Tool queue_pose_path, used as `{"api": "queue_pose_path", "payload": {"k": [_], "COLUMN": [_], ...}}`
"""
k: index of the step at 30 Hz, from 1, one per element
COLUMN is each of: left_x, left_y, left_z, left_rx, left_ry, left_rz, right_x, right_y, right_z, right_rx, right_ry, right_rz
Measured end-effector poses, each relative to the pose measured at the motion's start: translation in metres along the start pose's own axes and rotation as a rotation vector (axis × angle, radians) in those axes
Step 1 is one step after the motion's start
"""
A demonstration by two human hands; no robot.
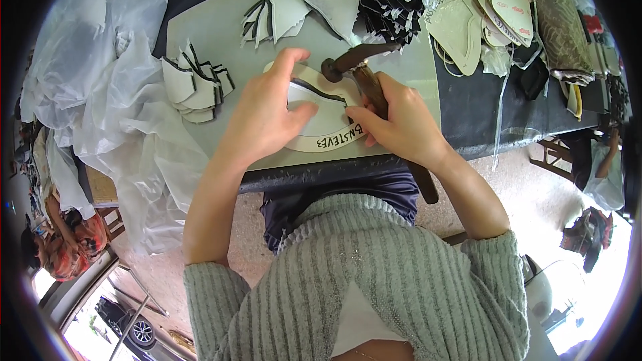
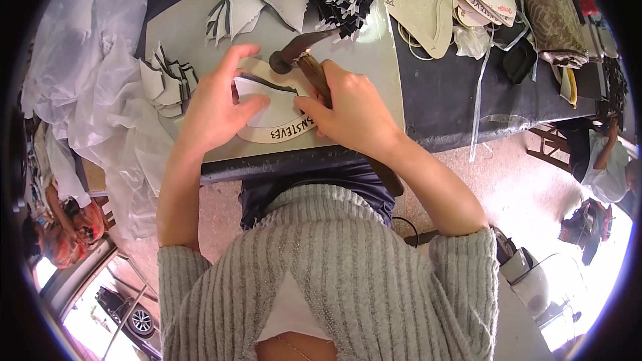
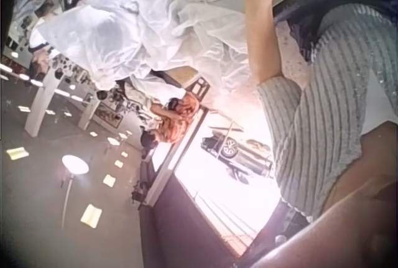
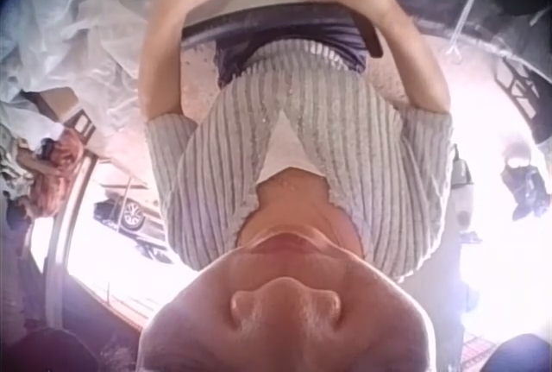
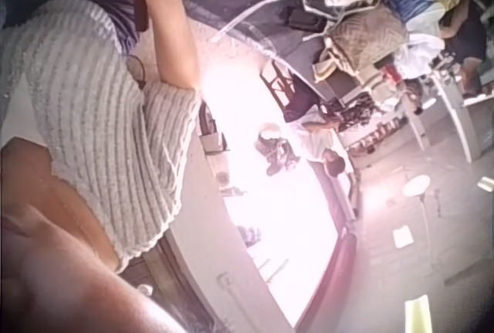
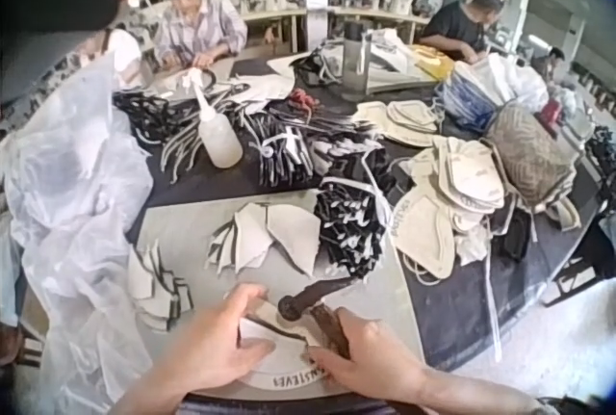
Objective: Hammering the edges of leather shoe components to flatten and prepare them for assembly.
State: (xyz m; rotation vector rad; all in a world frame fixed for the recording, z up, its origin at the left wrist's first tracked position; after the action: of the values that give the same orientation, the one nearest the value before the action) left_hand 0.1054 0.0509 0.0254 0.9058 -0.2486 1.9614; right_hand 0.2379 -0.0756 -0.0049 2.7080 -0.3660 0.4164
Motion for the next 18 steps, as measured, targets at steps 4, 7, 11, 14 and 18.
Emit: {"api": "queue_pose_path", "payload": {"k": [4, 7, 11, 14, 18], "left_x": [-0.008, -0.007, 0.003, 0.004, 0.001], "left_y": [0.006, 0.016, 0.024, 0.026, 0.026], "left_z": [-0.009, -0.001, -0.02, -0.026, -0.027], "left_rx": [-0.037, -0.102, 0.054, 0.123, 0.119], "left_ry": [-0.027, -0.255, 0.02, 0.187, 0.15], "left_rz": [0.064, 0.174, 0.151, 0.077, 0.059], "right_x": [-0.004, -0.008, -0.009, -0.009, -0.009], "right_y": [-0.005, -0.005, -0.005, -0.004, -0.004], "right_z": [-0.011, -0.017, -0.014, -0.014, -0.016], "right_rx": [0.114, 0.207, 0.174, 0.183, 0.193], "right_ry": [0.297, 0.366, 0.367, 0.378, 0.383], "right_rz": [0.036, 0.071, 0.067, 0.058, 0.06]}}
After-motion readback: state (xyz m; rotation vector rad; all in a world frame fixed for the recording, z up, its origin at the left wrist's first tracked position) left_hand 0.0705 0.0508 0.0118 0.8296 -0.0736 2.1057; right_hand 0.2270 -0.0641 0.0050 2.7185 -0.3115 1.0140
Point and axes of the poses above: each hand's wrist, its own y-axis away from the middle knuckle, its own x-axis out of the back of the hand, z = x × y, the point moved 6 cm from there along -y, towards the middle knuckle, and after that the axes turned 2 degrees about -y, right-handed, at the moved point
